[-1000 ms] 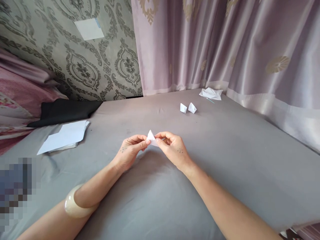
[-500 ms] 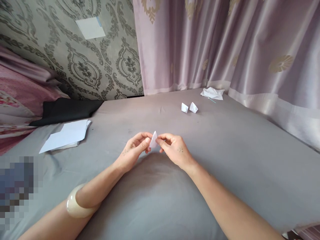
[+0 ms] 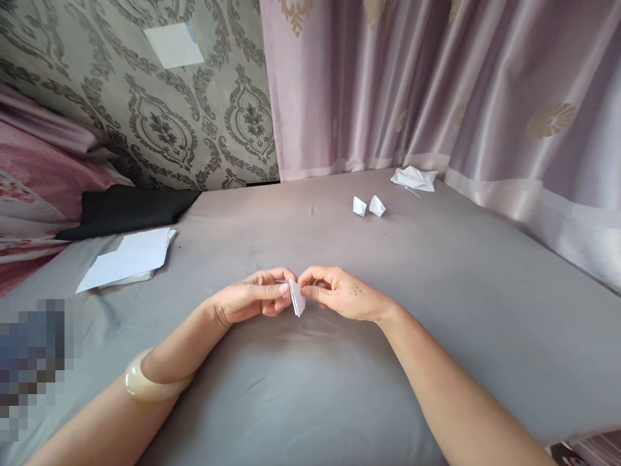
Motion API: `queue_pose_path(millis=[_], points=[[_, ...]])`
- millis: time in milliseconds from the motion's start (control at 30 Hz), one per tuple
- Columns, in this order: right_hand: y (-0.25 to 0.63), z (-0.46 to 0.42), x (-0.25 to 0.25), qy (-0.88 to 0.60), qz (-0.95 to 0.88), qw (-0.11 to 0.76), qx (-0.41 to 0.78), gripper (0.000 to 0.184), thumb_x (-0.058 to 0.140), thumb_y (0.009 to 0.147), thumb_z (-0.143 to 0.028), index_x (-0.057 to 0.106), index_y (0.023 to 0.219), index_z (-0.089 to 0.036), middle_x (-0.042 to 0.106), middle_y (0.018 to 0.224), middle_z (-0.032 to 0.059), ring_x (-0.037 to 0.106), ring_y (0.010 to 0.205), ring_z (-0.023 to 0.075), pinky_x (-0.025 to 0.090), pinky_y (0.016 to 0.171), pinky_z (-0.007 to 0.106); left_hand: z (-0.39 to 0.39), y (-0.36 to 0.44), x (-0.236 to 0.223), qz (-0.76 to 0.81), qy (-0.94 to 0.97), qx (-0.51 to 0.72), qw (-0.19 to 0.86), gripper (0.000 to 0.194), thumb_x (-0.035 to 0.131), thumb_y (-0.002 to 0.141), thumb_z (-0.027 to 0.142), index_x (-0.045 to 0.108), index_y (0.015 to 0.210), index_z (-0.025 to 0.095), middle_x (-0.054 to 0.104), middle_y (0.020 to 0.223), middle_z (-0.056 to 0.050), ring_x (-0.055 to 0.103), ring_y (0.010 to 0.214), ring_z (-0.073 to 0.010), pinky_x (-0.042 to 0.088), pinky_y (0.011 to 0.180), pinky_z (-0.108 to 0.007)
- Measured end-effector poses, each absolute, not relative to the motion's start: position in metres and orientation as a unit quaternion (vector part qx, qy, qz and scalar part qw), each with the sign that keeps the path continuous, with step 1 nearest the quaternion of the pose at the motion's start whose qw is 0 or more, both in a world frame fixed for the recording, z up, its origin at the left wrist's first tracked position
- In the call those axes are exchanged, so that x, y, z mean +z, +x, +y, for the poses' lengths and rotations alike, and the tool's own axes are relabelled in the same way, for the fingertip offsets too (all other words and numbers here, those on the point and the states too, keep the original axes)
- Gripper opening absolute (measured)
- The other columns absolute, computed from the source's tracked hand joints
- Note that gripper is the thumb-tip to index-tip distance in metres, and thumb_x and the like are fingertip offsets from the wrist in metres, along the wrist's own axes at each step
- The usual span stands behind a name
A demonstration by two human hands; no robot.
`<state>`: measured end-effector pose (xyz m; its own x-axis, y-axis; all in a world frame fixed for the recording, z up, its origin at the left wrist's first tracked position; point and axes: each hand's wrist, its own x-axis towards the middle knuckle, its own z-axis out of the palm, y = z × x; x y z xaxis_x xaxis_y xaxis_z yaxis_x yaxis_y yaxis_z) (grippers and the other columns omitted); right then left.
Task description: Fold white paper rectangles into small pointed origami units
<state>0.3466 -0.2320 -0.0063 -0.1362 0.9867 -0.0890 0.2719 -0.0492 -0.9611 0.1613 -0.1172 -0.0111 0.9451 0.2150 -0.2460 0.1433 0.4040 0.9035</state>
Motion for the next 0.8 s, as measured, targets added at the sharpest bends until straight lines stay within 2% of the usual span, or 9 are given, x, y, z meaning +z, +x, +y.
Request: queue_pose_path(millis=[133, 233, 367, 467, 633, 800], points=[[0.347, -0.233, -0.006, -0.517, -0.603, 0.353, 0.495, 0.026, 0.054, 0.088, -0.047, 0.064, 0.091, -0.023, 0.059, 0.075, -0.0021, 0.044, 0.058, 0.0093, 0.037, 0.055, 0.023, -0.113, 0.157, -0.01, 0.136, 0.591, -0.06, 0.793, 0.031, 0.067, 0.078, 0.047, 0.063, 0.088, 0.018, 0.062, 0.061, -0.002, 0.044, 0.042, -0.0069, 0.024, 0.042, -0.023], [0.349, -0.234, -0.004, -0.519, -0.593, 0.355, 0.503, 0.026, 0.052, 0.089, -0.046, 0.062, 0.092, -0.022, 0.06, 0.077, -0.0018, 0.045, 0.058, 0.0084, 0.038, 0.055, 0.023, -0.112, 0.157, -0.01, 0.143, 0.615, -0.066, 0.772, 0.031, 0.066, 0.08, 0.048, 0.064, 0.09, 0.018, 0.067, 0.064, -0.004, 0.052, 0.042, -0.0083, 0.026, 0.04, -0.022], [0.351, -0.236, 0.0, -0.524, -0.566, 0.346, 0.535, 0.027, 0.05, 0.09, -0.048, 0.058, 0.098, -0.023, 0.063, 0.079, -0.0011, 0.049, 0.054, 0.0077, 0.04, 0.053, 0.023, -0.113, 0.16, -0.01, 0.149, 0.634, -0.003, 0.759, 0.027, 0.069, 0.078, 0.044, 0.064, 0.085, 0.018, 0.069, 0.074, -0.004, 0.06, 0.052, -0.01, 0.035, 0.045, -0.021], [0.349, -0.237, 0.003, -0.536, -0.566, 0.346, 0.522, 0.026, 0.057, 0.087, -0.047, 0.058, 0.093, -0.022, 0.067, 0.081, -0.0001, 0.053, 0.055, 0.0087, 0.043, 0.056, 0.025, -0.114, 0.163, -0.012, 0.153, 0.661, 0.049, 0.733, 0.023, 0.071, 0.077, 0.038, 0.066, 0.084, 0.017, 0.069, 0.078, -0.004, 0.061, 0.062, -0.0113, 0.042, 0.055, -0.023], [0.346, -0.231, -0.008, -0.607, -0.563, 0.382, 0.41, 0.025, 0.062, 0.082, -0.047, 0.063, 0.085, -0.022, 0.069, 0.083, 0.0007, 0.058, 0.065, 0.0119, 0.045, 0.062, 0.027, -0.113, 0.167, -0.019, 0.179, 0.693, 0.14, 0.684, 0.021, 0.073, 0.076, 0.034, 0.067, 0.085, 0.015, 0.068, 0.082, -0.004, 0.059, 0.071, -0.0113, 0.045, 0.066, -0.024], [0.342, -0.224, -0.022, -0.635, -0.523, 0.47, 0.321, 0.024, 0.069, 0.076, -0.045, 0.064, 0.08, -0.022, 0.069, 0.084, 0.0009, 0.061, 0.072, 0.0148, 0.047, 0.069, 0.03, -0.116, 0.17, -0.02, 0.206, 0.694, 0.227, 0.652, 0.02, 0.072, 0.078, 0.032, 0.068, 0.083, 0.014, 0.069, 0.085, -0.005, 0.061, 0.079, -0.0137, 0.047, 0.076, -0.028]])
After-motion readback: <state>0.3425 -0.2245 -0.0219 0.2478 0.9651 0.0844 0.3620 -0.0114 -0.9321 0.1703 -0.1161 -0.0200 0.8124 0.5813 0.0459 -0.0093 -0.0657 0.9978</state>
